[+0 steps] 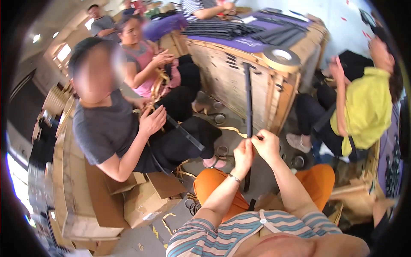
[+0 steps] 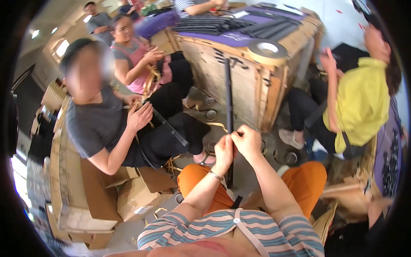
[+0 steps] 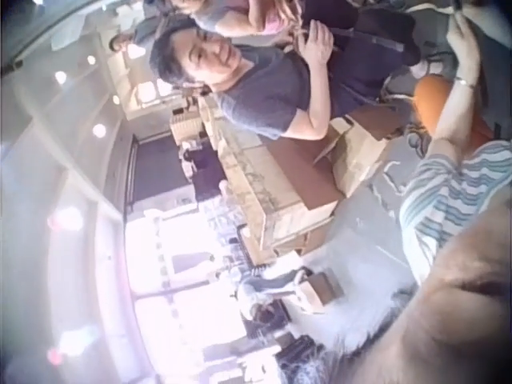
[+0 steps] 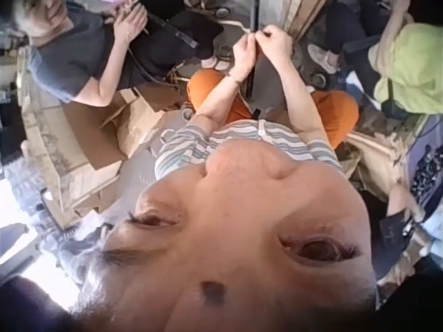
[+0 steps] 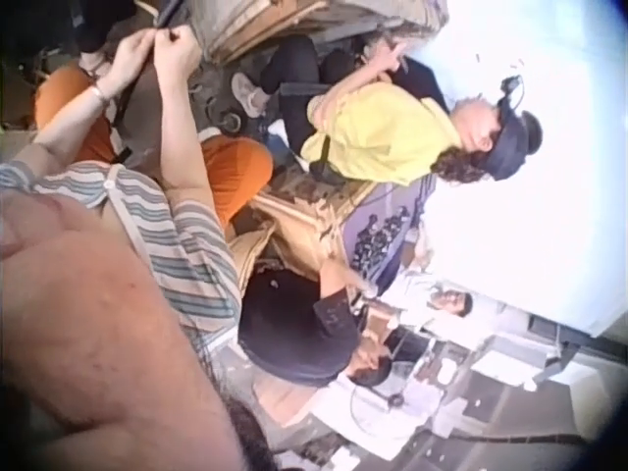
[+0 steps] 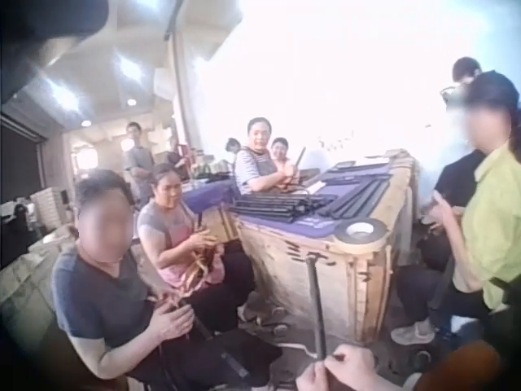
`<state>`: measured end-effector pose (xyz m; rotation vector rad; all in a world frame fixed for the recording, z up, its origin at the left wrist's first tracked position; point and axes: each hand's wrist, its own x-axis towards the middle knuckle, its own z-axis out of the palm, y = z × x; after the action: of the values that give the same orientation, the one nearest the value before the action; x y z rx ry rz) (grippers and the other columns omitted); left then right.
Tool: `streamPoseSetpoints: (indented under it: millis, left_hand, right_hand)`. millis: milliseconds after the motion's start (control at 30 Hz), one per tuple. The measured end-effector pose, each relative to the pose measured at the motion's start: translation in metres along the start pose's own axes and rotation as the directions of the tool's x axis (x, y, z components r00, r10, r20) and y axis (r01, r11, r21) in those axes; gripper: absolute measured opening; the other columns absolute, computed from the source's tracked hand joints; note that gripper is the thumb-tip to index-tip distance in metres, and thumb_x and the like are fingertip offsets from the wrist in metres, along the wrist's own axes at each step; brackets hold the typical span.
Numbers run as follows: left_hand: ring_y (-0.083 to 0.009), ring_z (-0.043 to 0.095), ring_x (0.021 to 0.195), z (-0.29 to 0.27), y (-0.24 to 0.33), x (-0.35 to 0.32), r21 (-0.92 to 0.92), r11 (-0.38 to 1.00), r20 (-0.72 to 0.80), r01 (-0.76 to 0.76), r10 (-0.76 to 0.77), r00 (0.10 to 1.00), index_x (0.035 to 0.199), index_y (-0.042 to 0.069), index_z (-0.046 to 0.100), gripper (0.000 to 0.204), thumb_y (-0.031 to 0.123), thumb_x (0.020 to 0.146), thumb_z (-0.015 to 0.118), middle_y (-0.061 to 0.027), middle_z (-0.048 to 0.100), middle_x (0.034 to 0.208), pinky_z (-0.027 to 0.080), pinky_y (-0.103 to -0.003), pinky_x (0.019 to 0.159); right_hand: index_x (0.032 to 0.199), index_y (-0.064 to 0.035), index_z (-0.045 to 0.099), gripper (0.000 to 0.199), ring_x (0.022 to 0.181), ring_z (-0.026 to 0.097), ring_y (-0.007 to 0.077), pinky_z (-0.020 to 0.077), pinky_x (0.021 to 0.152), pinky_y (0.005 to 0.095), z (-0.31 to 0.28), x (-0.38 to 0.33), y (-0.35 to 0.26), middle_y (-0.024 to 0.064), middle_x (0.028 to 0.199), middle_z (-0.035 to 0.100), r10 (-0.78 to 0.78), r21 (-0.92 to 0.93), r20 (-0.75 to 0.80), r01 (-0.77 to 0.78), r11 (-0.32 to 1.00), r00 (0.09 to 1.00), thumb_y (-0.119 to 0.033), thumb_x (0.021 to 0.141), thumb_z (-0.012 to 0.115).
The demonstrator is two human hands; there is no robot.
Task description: Apply strips of adhesive tape to black plastic rails as part of an assembly process.
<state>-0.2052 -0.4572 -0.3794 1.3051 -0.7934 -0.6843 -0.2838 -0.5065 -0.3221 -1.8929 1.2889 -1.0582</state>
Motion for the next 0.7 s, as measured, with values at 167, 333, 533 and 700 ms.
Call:
streamPoseSetpoints:
  millis: [167, 333, 533, 700]
  left_hand:
    - [-0.0068, 0.044, 0.04, 0.0, 0.013, -0.015, 0.138, 0.99, -0.032, 0.005, -0.001, 0.999, 0.075, 0.002, 0.054, 0.036, 0.03, 0.095, 0.042, 0.0001, 0.048, 0.051, 0.035, -0.022, 0.037]
    - [-0.0071, 0.044, 0.04, 0.004, 0.024, -0.034, 0.112, 0.994, -0.06, 0.014, -0.008, 0.998, 0.076, 0.002, 0.053, 0.036, 0.03, 0.095, 0.041, 0.0001, 0.048, 0.051, 0.035, -0.022, 0.037]
    - [-0.01, 0.04, 0.036, -0.013, 0.108, -0.017, -0.109, 0.928, 0.022, -0.355, 0.359, 0.933, 0.071, 0.004, 0.048, 0.055, 0.051, 0.093, 0.029, -0.0028, 0.045, 0.046, 0.032, -0.023, 0.035]
    - [-0.0155, 0.039, 0.033, -0.021, 0.157, -0.009, -0.52, 0.853, 0.149, 0.036, 0.049, 0.988, 0.081, 0.002, 0.047, 0.055, 0.049, 0.094, 0.022, -0.007, 0.045, 0.047, 0.034, -0.025, 0.033]
  right_hand:
    - [0.067, -0.002, 0.061, 0.017, 0.051, 0.058, 0.018, 0.0441, 0.051, 0.0312, -0.005, -0.009, 0.004, 0.0116, 0.055, 0.058, 0.058, 0.05, 0.037, -0.06, 0.997, 0.998, -0.017, 0.067, 0.068]
    - [0.067, -0.002, 0.061, 0.019, 0.056, 0.06, 0.0262, 0.0459, 0.055, 0.0351, -0.006, -0.012, 0.027, 0.0154, 0.06, 0.06, 0.125, -0.007, -0.051, -0.126, 0.992, 0.991, -0.02, 0.069, 0.065]
    - [0.065, -0.0004, 0.061, 0.019, 0.06, 0.051, 0.0112, 0.0416, 0.056, 0.0311, -0.029, -0.034, 0.166, 0.0033, 0.06, 0.055, 0.389, 0.165, 0.139, -0.408, 0.898, 0.911, -0.017, 0.072, 0.067]
    - [0.067, -0.0047, 0.055, 0.023, 0.053, 0.04, 0.0042, 0.0329, 0.049, 0.0232, -0.036, -0.027, 0.098, -0.0048, 0.057, 0.046, 0.469, 0.287, 0.399, -0.593, 0.752, 0.788, -0.021, 0.081, 0.063]
